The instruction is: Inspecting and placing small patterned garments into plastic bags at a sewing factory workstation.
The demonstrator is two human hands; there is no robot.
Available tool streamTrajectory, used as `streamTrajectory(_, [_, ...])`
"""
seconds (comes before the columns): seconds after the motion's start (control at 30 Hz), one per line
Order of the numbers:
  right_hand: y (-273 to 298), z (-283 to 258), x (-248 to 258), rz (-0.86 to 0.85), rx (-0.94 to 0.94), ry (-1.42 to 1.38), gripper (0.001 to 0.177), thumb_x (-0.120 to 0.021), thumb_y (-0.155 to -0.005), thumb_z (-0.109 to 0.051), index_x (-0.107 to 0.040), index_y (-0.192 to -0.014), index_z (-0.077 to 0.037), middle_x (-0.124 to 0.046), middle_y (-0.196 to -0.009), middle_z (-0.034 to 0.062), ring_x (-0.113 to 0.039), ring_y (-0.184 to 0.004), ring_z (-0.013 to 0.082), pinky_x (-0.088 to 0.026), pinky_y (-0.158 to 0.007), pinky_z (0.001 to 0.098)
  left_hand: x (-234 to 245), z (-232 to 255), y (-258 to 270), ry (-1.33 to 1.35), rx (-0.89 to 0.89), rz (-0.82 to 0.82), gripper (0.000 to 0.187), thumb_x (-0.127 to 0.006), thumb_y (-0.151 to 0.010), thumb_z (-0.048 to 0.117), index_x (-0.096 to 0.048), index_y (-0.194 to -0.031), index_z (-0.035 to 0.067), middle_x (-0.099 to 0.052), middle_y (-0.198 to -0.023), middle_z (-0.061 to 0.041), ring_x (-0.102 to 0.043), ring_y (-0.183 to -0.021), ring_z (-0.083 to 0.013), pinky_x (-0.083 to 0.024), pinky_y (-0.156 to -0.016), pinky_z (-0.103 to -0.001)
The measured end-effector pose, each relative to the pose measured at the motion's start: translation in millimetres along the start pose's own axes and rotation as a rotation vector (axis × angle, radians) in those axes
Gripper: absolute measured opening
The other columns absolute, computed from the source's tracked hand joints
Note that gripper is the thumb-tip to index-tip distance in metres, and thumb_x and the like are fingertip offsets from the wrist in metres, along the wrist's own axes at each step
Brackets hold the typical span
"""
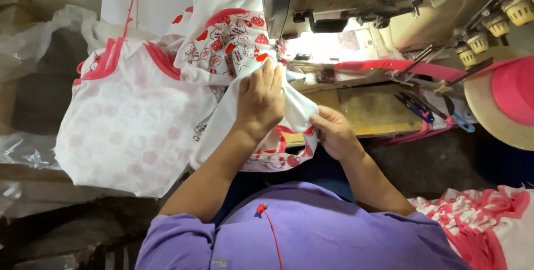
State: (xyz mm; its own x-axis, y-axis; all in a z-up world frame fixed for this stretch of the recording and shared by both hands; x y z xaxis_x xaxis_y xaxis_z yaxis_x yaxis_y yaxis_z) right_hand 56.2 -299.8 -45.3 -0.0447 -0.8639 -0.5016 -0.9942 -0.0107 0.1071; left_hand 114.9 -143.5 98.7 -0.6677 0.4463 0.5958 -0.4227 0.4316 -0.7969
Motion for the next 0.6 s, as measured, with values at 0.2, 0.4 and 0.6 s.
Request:
streamTrajectory(0.2, [-12, -7, -10, 0.044, 0.055, -0.042, 0.003, -0.062, -0.098, -0.003, -0.064, -0.097, -0.003, -0.068, -0.074, 0.0082, -0.071, -0.067, 0.0158, -0.057, -0.059, 0.0295, -24, -23, -1, 0.323, 0.111, -0.035, 0.043, -0.056, -0.084, 0.026, -0.060, -0.124, 0.011, -0.070, -0.115, -0.011, -0.067, -0.094, -0.0327, -0.054, -0.075, -0.045])
streamTrajectory(0.4, [6, 0, -6, 0.050, -0.010, -0.026, 0.004, -0.064, -0.097, -0.006, -0.063, -0.093, -0.005, -0.068, -0.071, 0.0094, -0.069, -0.060, 0.0166, -0.054, -0.051, 0.0270, 37, -41, 79, 0.179, 0.252, 0.010, 0.025, -0.069, -0.078, 0.007, -0.079, -0.098, 0.018, -0.058, -0.137, -0.028, -0.064, -0.113, -0.0466, -0.051, -0.087, -0.049])
streamTrajectory(0.6, [22, 33, 0, 0.045, -0.125, -0.040, 0.010, -0.066, -0.096, -0.009, -0.060, -0.089, -0.006, -0.063, -0.065, 0.0040, -0.068, -0.057, 0.0137, -0.055, -0.050, 0.0250, 26, -104, 31, 0.504, 0.572, -0.398, 0.046, -0.068, -0.086, 0.022, -0.063, -0.125, -0.002, -0.058, -0.117, -0.040, -0.060, -0.104, -0.0580, -0.049, -0.088, -0.063])
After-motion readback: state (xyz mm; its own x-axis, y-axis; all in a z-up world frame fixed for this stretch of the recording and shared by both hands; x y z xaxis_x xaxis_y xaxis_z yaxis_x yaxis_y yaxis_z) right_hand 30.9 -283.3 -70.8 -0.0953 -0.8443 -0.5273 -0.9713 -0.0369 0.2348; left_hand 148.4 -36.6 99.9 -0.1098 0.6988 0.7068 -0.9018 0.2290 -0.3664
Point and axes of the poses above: each hand's wrist, its own y-axis away from the middle knuckle, its own x-axis out of the back of the hand, z = x × y, the point moved 9 cm from there along -y, towards the middle knuckle
